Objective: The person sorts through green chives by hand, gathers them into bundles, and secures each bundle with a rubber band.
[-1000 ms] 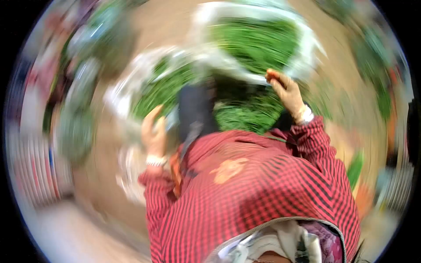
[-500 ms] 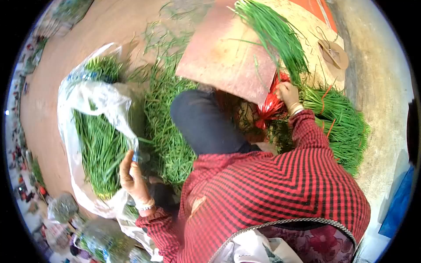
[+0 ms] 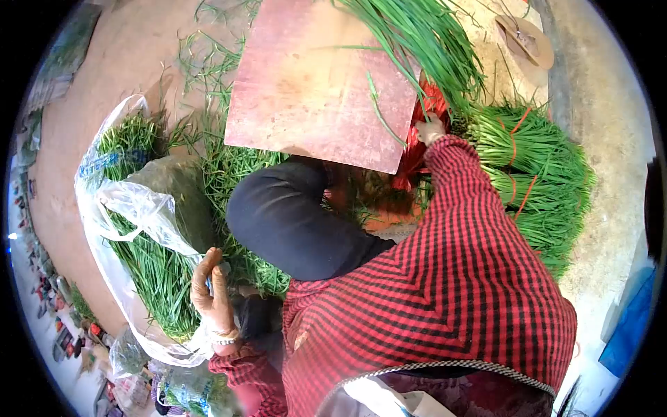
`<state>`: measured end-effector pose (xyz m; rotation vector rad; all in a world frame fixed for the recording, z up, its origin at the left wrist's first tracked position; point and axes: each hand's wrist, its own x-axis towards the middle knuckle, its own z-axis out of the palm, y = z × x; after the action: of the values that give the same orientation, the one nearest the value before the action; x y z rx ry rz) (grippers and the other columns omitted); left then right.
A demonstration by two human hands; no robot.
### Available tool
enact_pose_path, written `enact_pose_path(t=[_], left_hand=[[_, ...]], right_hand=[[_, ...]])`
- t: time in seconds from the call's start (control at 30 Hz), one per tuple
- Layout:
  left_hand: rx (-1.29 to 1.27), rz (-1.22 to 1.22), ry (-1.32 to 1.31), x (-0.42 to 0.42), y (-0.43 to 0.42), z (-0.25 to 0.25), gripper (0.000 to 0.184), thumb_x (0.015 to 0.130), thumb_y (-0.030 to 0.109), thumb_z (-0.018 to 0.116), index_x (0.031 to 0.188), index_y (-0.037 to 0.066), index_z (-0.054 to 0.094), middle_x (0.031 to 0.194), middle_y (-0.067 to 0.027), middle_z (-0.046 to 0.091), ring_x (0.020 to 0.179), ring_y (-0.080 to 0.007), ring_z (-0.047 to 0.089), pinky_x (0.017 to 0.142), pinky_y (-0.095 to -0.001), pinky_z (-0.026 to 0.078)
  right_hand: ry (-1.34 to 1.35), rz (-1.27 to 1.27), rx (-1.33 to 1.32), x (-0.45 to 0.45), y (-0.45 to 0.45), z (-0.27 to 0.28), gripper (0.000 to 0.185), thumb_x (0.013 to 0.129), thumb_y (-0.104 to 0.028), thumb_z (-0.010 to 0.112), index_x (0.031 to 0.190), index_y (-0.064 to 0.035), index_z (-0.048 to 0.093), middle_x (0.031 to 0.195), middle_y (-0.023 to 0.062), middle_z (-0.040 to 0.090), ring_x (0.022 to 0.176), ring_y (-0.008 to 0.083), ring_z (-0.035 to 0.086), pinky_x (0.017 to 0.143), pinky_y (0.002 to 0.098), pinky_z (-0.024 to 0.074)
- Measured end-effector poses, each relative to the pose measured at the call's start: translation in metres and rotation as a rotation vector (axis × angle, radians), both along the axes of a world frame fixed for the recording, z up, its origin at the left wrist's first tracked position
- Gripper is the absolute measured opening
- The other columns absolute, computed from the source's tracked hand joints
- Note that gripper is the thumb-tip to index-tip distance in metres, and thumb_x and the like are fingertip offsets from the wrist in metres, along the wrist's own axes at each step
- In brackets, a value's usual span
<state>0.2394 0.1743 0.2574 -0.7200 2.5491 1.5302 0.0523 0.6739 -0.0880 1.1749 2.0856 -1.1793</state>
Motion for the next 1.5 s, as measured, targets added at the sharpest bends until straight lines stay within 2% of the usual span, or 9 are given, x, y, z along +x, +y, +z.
enact_pose_path(t=[0.27,0.47,0.6,0.7,0.87,1.07,1.27,1.4,1.5], left_hand=[[-0.013,-0.188,0.111,-0.102,0.056,0.035,0.028,0.092,-0.002,0.053,0.118,-0.002,0.062,0.112,-0.0125,0.067,0.103,-0.0196,0.063,0.094,-0.0311,0.047],[0.08,-0.761,0.421,-0.147,0.187,-0.01,0.025,0.085,0.006,0.06,0.11,0.003,0.065,0.101,-0.0165,0.068,0.094,-0.0302,0.066,0.087,-0.0355,0.051],[0.084,-0.929,0.545,-0.094,0.255,-0.103,0.048,0.088,0.018,0.064,0.132,0.004,0.051,0.11,-0.0187,0.065,0.102,-0.0341,0.063,0.091,-0.0373,0.048],[-0.045,-1.205,-0.171,-0.09,0.255,-0.097,0.055,0.09,0.045,0.057,0.13,0.007,0.053,0.1,-0.0226,0.066,0.095,-0.0392,0.063,0.081,-0.0438,0.049],[0.064,-1.134,-0.184,-0.083,0.24,-0.102,0.03,0.091,0.037,0.059,0.098,0.01,0.069,0.093,-0.015,0.068,0.088,-0.0368,0.064,0.076,-0.0433,0.05],[0.146,-0.778,0.217,-0.09,0.242,-0.089,0.034,0.083,0.002,0.06,0.117,0.005,0.058,0.111,-0.0135,0.062,0.106,-0.0219,0.061,0.091,-0.0329,0.048],[1.019,-0.809,-0.694,-0.083,0.247,-0.116,0.039,0.092,0.004,0.061,0.129,0.004,0.049,0.115,-0.0055,0.059,0.109,-0.0127,0.054,0.094,-0.0289,0.045],[0.375,-0.849,0.142,-0.088,0.246,-0.109,0.039,0.092,0.004,0.06,0.129,0.005,0.051,0.116,-0.0041,0.059,0.105,-0.0131,0.055,0.093,-0.0313,0.046],[1.177,-0.691,-0.431,-0.086,0.248,-0.115,0.028,0.089,0.005,0.065,0.116,0.005,0.061,0.115,-0.002,0.059,0.104,-0.0115,0.055,0.092,-0.0289,0.046]], right_hand=[[0.493,0.22,0.21,0.026,-0.001,0.001,0.021,0.083,-0.007,0.062,0.105,-0.0066,0.061,0.076,0.0102,0.065,0.062,0.0161,0.062,0.054,0.0325,0.0503],[0.142,0.85,-0.857,0.058,-0.031,0.177,0.007,0.082,-0.006,0.064,0.088,-0.0046,0.061,0.072,0.0022,0.063,0.061,0.012,0.061,0.054,0.0268,0.0495],[0.051,1.091,-0.846,0.081,-0.028,0.234,0.006,0.082,-0.004,0.061,0.088,-0.0028,0.06,0.086,0.0024,0.062,0.072,0.0104,0.061,0.065,0.0256,0.0499],[0.051,0.855,-0.972,0.091,-0.027,0.253,0.008,0.083,-0.006,0.06,0.091,-0.0039,0.059,0.083,0.002,0.063,0.076,0.0093,0.06,0.069,0.0245,0.0484],[0.149,0.72,-1.051,0.081,-0.035,0.249,0.01,0.087,-0.008,0.062,0.093,-0.0049,0.055,0.083,0.0057,0.065,0.073,0.0126,0.062,0.067,0.0267,0.0497],[-0.062,0.837,-1.085,0.072,-0.038,0.251,0.01,0.085,-0.008,0.056,0.094,-0.0044,0.054,0.074,0.01,0.066,0.064,0.0158,0.064,0.058,0.0276,0.0516],[-0.018,0.807,-1.088,0.067,-0.04,0.263,0.014,0.089,-0.011,0.06,0.098,-0.0038,0.052,0.08,0.01,0.066,0.068,0.0152,0.066,0.06,0.0268,0.0526],[-0.085,0.814,-1.117,0.06,-0.036,0.265,0.017,0.091,-0.015,0.061,0.1,-0.004,0.051,0.081,0.0109,0.067,0.068,0.016,0.065,0.06,0.0269,0.0524],[-0.007,0.904,-1.113,0.06,-0.039,0.263,0.016,0.092,-0.016,0.059,0.1,-0.0041,0.051,0.08,0.0093,0.067,0.065,0.0155,0.065,0.058,0.026,0.0515]])
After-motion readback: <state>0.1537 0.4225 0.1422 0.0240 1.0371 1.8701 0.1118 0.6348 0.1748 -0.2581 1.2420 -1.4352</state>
